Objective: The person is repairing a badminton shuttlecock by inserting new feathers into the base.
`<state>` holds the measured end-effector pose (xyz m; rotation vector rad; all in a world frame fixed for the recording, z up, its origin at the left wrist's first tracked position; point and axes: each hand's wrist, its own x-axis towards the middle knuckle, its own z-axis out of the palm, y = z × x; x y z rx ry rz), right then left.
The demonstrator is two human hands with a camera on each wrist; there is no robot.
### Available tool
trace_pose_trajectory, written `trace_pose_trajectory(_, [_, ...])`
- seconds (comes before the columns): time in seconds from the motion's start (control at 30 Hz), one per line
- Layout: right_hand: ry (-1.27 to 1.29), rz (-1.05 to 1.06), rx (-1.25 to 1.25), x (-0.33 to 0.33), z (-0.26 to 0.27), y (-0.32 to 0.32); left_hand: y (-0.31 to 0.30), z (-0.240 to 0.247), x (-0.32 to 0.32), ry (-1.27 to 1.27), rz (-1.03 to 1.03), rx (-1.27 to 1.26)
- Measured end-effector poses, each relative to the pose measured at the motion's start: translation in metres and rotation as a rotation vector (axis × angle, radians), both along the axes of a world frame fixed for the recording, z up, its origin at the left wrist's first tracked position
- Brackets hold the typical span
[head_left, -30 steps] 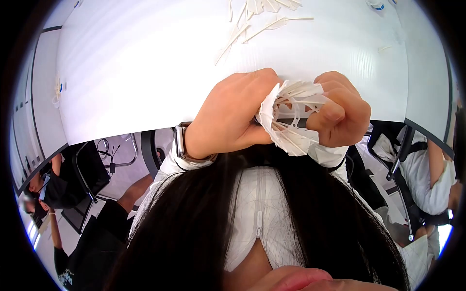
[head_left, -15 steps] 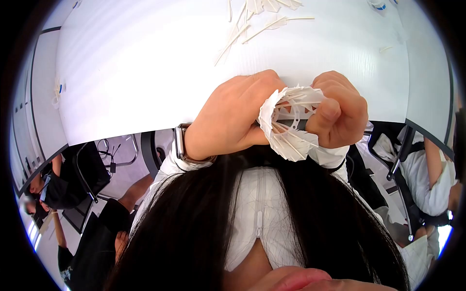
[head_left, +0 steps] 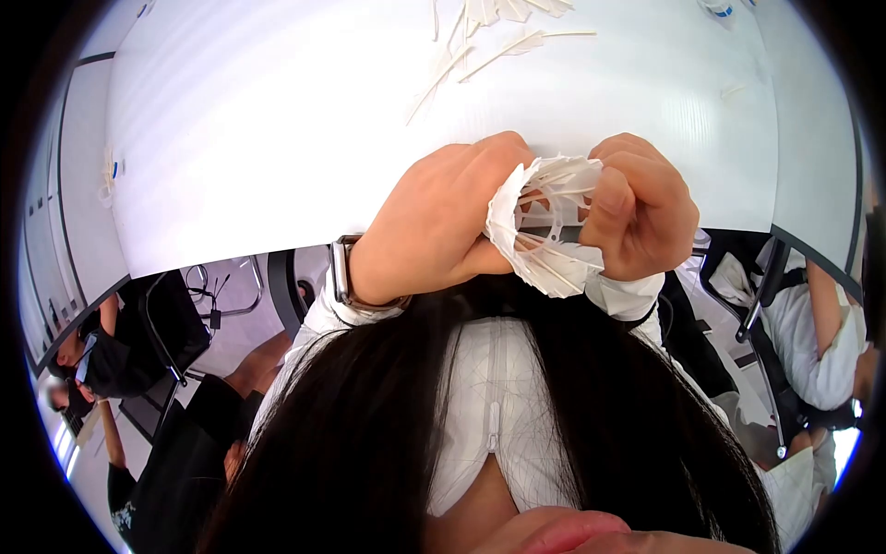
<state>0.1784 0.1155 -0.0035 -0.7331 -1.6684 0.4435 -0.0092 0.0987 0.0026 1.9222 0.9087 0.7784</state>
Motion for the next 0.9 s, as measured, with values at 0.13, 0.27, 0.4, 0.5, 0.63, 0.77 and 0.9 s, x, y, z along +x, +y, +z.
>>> trace_pose_trajectory(0.13, [-0.01, -0.014, -0.013, -0.0009, 0.0011, -0.0014, -0.0005, -0.0013, 0.0007, -0.039, 0.001, -0.032])
trace_pose_trajectory(0.27, [-0.007, -0.029, -0.012, -0.0017, 0.0015, -0.0018, -0.0021, 0.0026, 0.0004, -0.082, 0.004, -0.159])
trace_pose_trajectory(0.4, [-0.016, -0.036, 0.017, -0.0009, 0.0011, -0.0013, -0.0016, -0.0004, 0.0009, -0.079, 0.008, -0.108])
trace_pose_trajectory(0.5, [-0.012, -0.019, 0.022, -0.0006, 0.001, -0.0006, -0.0001, -0.0022, 0.0005, -0.073, -0.019, -0.018])
trace_pose_trajectory(0.63, [-0.036, 0.014, 0.03, 0.0014, 0.0014, -0.0004, -0.0003, -0.0016, 0.0003, -0.037, -0.024, 0.004])
trace_pose_trajectory(0.77, [-0.06, 0.081, 0.009, 0.007, 0.0009, -0.0008, -0.0013, 0.0022, 0.0015, -0.083, -0.008, -0.087])
trace_pose_trajectory(0.9, [-0.004, 0.043, 0.001, 0.0021, 0.0008, -0.0022, -0.0007, 0.005, 0.0005, -0.077, -0.018, -0.146])
